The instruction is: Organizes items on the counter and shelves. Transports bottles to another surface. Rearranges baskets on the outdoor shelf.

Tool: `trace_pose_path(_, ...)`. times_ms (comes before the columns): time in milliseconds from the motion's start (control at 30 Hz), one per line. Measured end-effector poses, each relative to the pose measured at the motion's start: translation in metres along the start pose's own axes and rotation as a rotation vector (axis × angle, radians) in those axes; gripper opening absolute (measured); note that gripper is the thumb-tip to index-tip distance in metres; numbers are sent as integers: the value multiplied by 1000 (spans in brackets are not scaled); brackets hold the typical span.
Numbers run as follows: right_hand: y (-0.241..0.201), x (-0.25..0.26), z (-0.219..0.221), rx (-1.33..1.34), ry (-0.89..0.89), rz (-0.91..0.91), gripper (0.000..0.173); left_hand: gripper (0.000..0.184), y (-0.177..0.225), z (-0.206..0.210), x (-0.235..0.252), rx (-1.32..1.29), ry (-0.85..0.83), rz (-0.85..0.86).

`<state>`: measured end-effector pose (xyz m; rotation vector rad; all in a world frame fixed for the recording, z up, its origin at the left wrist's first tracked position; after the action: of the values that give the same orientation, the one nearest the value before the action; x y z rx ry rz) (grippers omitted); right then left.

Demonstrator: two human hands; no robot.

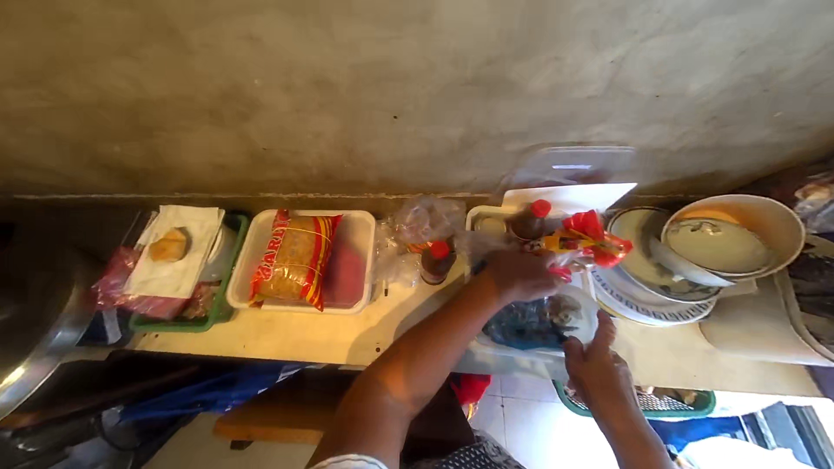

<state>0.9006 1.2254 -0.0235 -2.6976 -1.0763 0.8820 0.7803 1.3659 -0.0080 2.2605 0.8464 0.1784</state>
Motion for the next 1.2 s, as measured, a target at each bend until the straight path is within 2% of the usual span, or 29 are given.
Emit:
trace_pose_path(100,9,7,-6,111,-69,-67,69,40,22,-11,-20,132,316,163)
trace_pose_path(200,15,-3,-38,144,8,-167,49,22,54,-41,-77,280,672,353)
trace_pose_path(233,13,-10,-52,140,50,-196,46,19,55,-51,-106,303,809,361)
trace_pose_path(300,0,-22,-74,152,120,-286,42,19,31,-67,-164,348,954,203)
trace_pose_path(367,-31,-35,-80,163,153,-461,36,20,-13,-77,-209,446,872,-132)
trace_pose_path(433,-79,-48,-71,146,141,-702,35,43,-55,-79,-230,378,579,-475)
trace_pose_path(467,-107,-53,-62,143,136,-812,36,57,-70,-76,-231,341,446,-586)
trace_pose_path(500,-134,-58,-51,138,133,-902,42,67,-81,-73,-229,340,361,-640)
trace_pose_path(567,-188,-68,-22,68,133,-981,70,79,-94,-69,-220,363,275,-669)
trace_pose_path(600,-213,-75,-7,-34,139,-963,88,79,-99,-69,-213,368,237,-678)
trace_pose_path(667,-252,-81,24,-276,117,-885,111,60,-107,-71,-202,388,220,-676)
trace_pose_path(700,-266,-80,37,-346,94,-863,109,46,-111,-72,-199,396,229,-666)
trace_pose_path(733,-277,-75,46,-378,81,-861,96,34,-115,-73,-198,397,237,-657)
trace_pose_path(833,-294,-41,39,-385,125,-818,37,20,-123,-78,-204,395,256,-603)
trace_pose_path(867,-299,-25,28,-363,114,-740,32,19,-124,-78,-208,384,267,-579)
trace_pose_path(933,-303,-2,1,-207,77,-586,34,20,-122,-74,-215,357,271,-500)
trace_pose_path(1033,-299,24,-23,102,36,-515,28,25,-115,-57,-220,309,187,-332)
trace_pose_path(1100,-295,28,-23,222,-58,-479,25,28,-112,-45,-221,288,91,-305)
trace_pose_path(1200,-295,25,-16,325,-206,-440,22,34,-112,-47,-219,230,-16,-340)
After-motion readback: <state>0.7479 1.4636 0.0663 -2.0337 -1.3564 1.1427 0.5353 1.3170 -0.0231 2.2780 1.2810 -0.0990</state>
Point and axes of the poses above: each hand's wrist, its own x-axis towards the middle knuckle, its own z-axis out of the palm, y = z × x, the point moved 6 cm from there along x, towards the middle knuckle, and after that the axes turned 15 degrees about z, right-handed, at the moved point
